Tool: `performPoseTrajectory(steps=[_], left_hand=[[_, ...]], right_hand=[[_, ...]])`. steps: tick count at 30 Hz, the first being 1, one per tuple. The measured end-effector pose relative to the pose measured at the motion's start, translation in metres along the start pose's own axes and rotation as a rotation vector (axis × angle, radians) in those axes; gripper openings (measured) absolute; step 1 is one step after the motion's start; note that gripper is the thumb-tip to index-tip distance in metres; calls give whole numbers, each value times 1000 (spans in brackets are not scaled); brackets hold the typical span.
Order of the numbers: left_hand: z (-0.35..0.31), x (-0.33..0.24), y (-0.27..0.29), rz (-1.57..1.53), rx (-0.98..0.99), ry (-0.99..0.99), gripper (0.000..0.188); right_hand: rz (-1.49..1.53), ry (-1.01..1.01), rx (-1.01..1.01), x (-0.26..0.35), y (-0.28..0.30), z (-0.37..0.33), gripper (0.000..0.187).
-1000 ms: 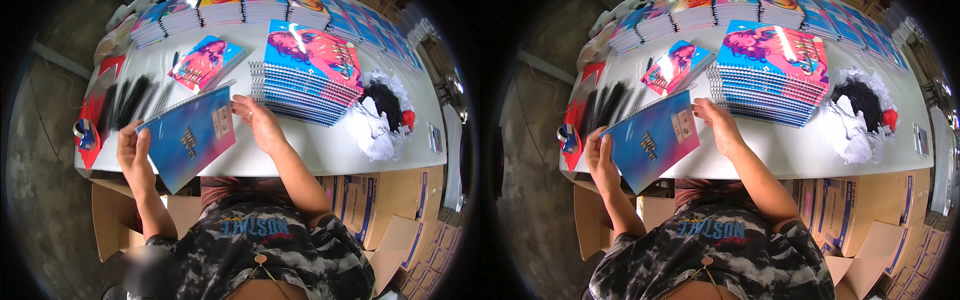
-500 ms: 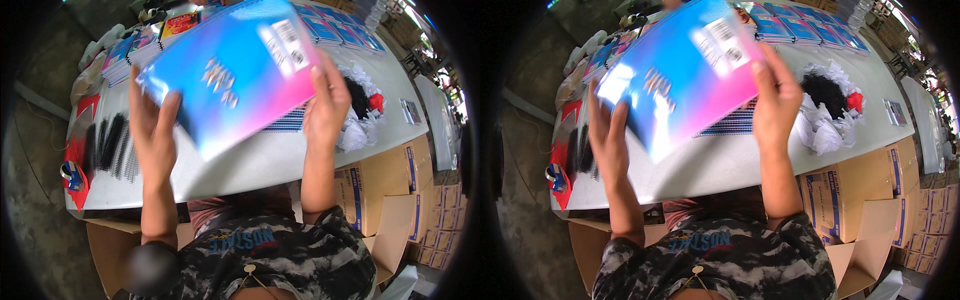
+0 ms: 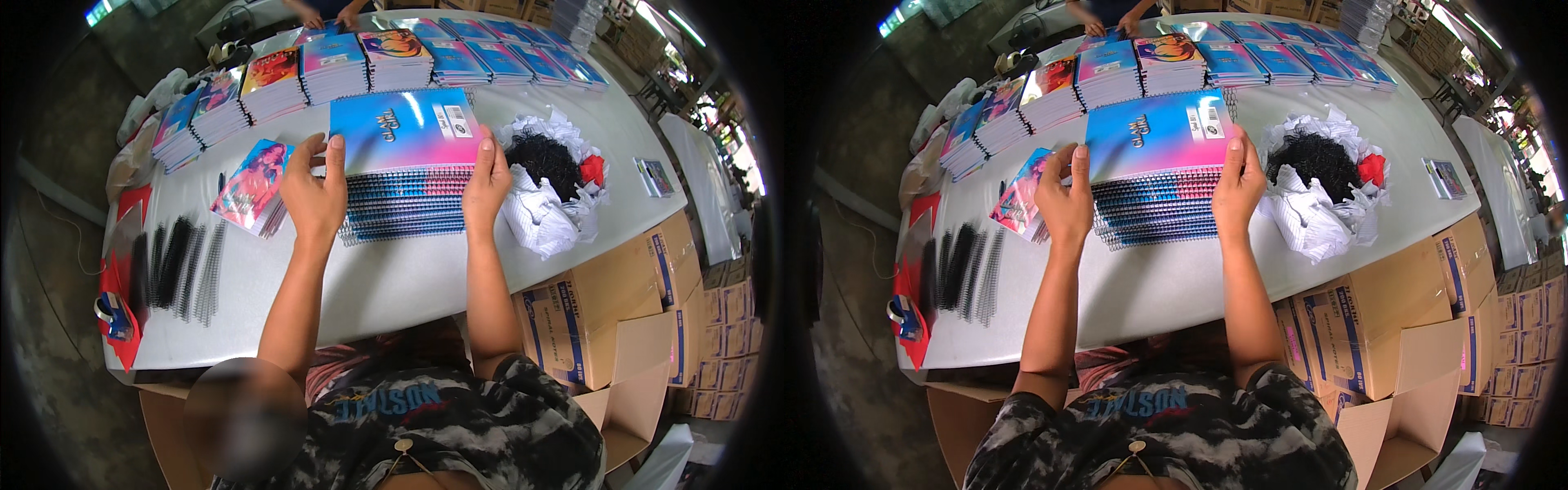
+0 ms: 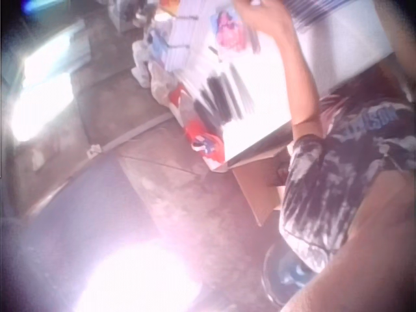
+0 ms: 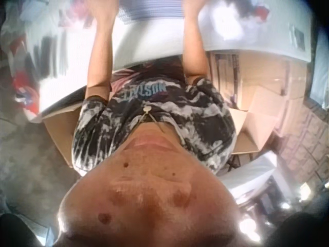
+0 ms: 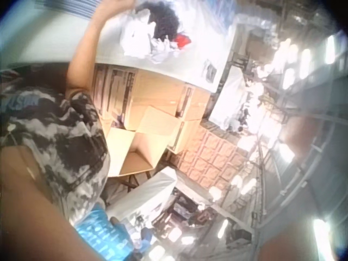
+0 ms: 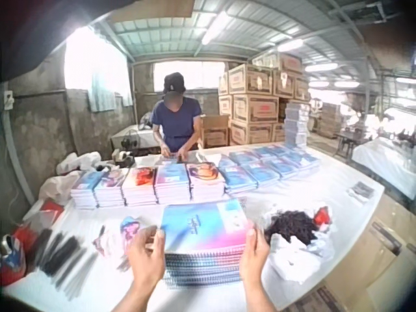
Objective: The person repeatedly picks up a notebook cover and a metal spiral binding, inserts the spiral into the cover, and places the assembled notebook onto a growing stack. The person handles multiple identical notebooks one at a time.
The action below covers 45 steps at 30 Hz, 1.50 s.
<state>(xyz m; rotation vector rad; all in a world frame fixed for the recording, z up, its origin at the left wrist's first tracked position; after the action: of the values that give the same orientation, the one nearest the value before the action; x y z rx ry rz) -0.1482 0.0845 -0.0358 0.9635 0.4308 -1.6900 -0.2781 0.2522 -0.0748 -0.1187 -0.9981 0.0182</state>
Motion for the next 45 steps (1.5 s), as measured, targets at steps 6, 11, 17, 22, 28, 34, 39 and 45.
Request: performPoseTrajectory(steps=[6, 11, 17, 22, 28, 34, 39, 45], left_hand=[[9, 20, -1, 109, -15, 79, 37], [51, 102, 40, 862, -17, -294, 61], [8, 174, 77, 965, 526, 56, 82], [12, 162, 78, 848, 450, 30, 80], [-4, 131, 122, 787, 540, 87, 49], [-95, 79, 186, 488, 391, 21, 41], [-169, 55, 218, 569, 505, -33, 53], [-197, 64, 230, 573, 470, -63, 50]], right_hand=[[10, -18, -66, -6, -7, -6, 29], [2, -14, 4, -7, 5, -2, 25], [-17, 101, -73, 4, 5, -20, 26], [-178, 486, -209, 50, -4, -72, 34], [61, 67, 674, 31, -25, -151, 38], [875, -1483, 1101, 4, -59, -195, 82], [716, -1457, 1120, 15, -89, -205, 75], [1045, -1650, 1068, -10, -86, -202, 63]])
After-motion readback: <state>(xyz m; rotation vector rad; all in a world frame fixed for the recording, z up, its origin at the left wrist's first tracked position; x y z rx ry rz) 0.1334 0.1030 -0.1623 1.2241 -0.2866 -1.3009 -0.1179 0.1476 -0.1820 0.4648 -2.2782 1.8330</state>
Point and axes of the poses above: each hand's wrist, its own z-axis towards the middle knuckle, its own y-axis out of the back of the hand, x = y × z, the point moved 2 cm from there along z, towards the middle knuckle, and after that the axes turned 5 degrees about -z, right-handed, at the moved point
